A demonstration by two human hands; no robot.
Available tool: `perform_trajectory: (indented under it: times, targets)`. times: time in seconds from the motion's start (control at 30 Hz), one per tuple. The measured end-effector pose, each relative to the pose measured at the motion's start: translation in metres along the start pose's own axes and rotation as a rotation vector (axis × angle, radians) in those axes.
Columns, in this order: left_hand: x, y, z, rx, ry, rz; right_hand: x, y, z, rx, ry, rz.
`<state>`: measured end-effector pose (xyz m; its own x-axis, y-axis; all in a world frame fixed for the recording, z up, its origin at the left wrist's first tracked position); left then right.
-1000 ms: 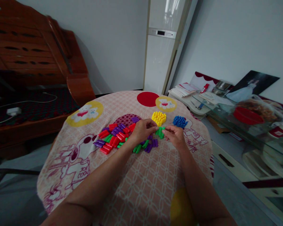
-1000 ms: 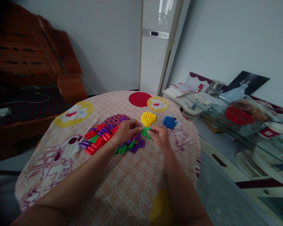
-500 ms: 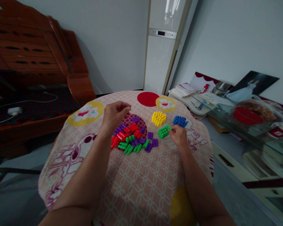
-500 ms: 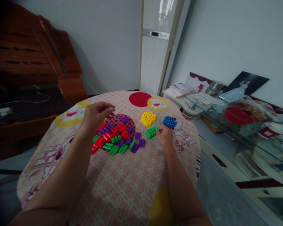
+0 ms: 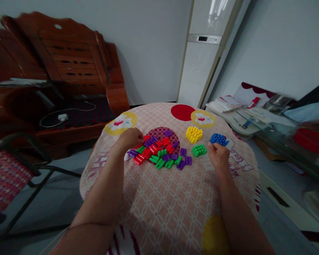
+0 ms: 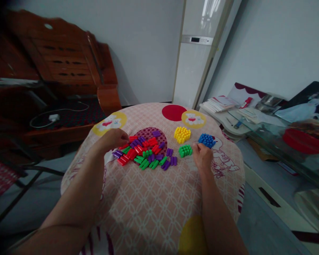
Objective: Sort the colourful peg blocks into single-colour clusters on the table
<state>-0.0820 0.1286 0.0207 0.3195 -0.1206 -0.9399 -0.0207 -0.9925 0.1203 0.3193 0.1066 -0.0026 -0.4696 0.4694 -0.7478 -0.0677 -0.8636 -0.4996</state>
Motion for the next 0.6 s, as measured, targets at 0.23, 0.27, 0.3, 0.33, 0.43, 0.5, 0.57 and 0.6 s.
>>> perform_trajectory:
  times: [0.23,0.27,0.3,0.33,0.43,0.5,0.57,0.6]
  targets:
    - [0.043,0.003,0.003,-0.067,-0.324,0.229,0.002,0.002,0.007,0.020,-0.020,-0.007]
    - [0.043,0.003,0.004,-0.064,-0.318,0.226,0.002,0.002,0.007,0.022,-0.026,-0.012]
    - [0.042,0.002,0.006,-0.056,-0.300,0.221,0.000,0.002,0.008,0.024,-0.033,-0.018]
    - [0.040,0.001,0.008,-0.042,-0.266,0.212,-0.001,0.002,0.008,0.027,-0.041,-0.025]
    - [0.027,0.001,0.014,0.008,-0.118,0.113,-0.007,0.002,0.008,0.045,-0.093,-0.051]
    - [0.007,0.004,0.013,0.045,-0.006,-0.041,-0.008,0.002,0.009,0.058,-0.168,-0.047]
    - [-0.011,0.012,0.003,0.109,0.127,-0.185,-0.005,0.002,0.013,0.058,-0.275,-0.012]
    - [-0.017,0.017,-0.006,0.156,0.201,-0.230,-0.002,0.003,0.016,0.052,-0.335,0.017]
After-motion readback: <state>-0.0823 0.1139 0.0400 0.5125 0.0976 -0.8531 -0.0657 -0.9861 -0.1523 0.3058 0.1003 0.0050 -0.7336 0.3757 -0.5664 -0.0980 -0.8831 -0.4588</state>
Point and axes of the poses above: each hand's wrist, its own y-axis away from the middle knuckle, its own x-axis out of the palm, z = x × y, the point moved 9 cm from there along -y, towards the middle knuckle, and after that the axes turned 7 degrees about z, right-handed, at the moved point
